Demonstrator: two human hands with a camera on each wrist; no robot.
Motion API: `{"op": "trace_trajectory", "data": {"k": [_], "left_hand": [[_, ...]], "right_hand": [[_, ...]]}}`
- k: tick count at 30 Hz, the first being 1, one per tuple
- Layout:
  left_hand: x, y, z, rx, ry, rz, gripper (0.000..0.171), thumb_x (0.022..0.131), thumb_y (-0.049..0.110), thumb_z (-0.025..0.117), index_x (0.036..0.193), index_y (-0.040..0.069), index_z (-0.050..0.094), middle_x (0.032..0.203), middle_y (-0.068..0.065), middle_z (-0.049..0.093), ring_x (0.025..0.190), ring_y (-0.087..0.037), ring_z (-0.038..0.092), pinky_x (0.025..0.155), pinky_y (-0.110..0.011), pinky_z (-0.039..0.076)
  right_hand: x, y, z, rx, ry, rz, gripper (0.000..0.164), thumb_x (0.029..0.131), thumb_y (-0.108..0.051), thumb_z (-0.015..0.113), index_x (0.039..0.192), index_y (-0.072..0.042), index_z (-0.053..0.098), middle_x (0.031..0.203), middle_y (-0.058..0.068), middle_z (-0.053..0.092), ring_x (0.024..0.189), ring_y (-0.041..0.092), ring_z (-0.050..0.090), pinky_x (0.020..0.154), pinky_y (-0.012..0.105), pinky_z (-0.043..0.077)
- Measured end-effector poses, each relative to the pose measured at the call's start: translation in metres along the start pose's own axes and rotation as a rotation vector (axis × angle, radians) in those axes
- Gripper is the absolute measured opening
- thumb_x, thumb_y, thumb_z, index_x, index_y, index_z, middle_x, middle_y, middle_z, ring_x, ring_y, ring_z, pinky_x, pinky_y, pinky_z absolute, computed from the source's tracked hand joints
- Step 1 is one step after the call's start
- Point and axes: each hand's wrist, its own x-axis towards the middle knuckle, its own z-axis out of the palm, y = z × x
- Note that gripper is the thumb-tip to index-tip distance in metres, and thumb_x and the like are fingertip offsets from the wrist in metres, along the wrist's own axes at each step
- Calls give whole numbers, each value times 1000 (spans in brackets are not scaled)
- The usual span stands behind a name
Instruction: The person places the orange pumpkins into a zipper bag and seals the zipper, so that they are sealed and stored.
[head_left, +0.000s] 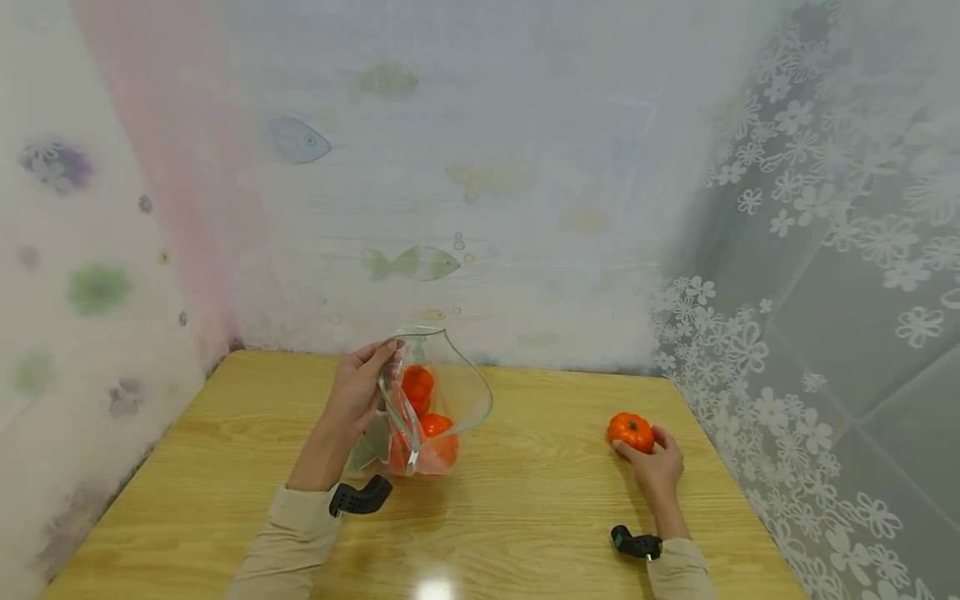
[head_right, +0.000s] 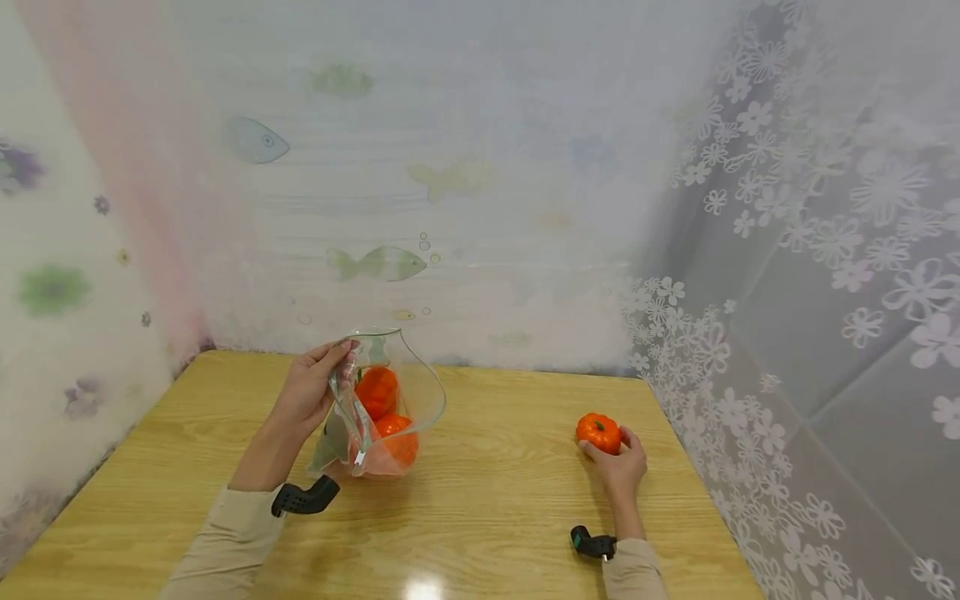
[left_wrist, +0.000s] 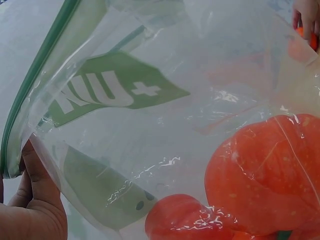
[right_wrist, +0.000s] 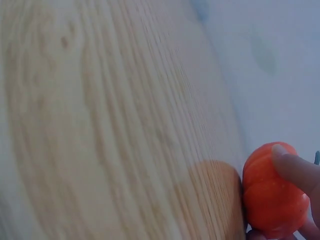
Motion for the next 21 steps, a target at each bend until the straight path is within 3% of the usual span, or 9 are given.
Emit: {"op": "trace_trajectory", "data": {"k": [6, 15, 21], "left_hand": [[-2, 1, 1, -16, 0, -5, 25, 108, 11, 51, 94, 14, 71, 75, 5, 64, 58, -4, 56, 53, -12, 53], [-4, 0, 2, -6, 9, -4, 24, 108, 11, 51, 94, 13, 71, 75, 5, 64, 57, -4, 56, 52, -13, 53], [-6, 0, 1, -13, -12, -12, 22, 108, 12, 51, 98, 13, 70, 78, 5, 64, 57, -4, 57, 52, -13, 52]], "right_hand": [[-4, -3, -5, -52, -58, 3, 78, 80, -18, 89, 143, 5, 49, 142, 28, 50, 112, 39, 56, 96, 43, 47], [-8, -8, -12, -110, -213, -11, 83, 81, -28, 89, 146, 4, 48, 143, 28, 49, 121, 45, 58, 106, 53, 49], [-14, -12, -10, -126, -281, -33, 82, 85, -30, 86, 148, 3, 47, 148, 29, 47, 123, 45, 58, 103, 49, 53]]}}
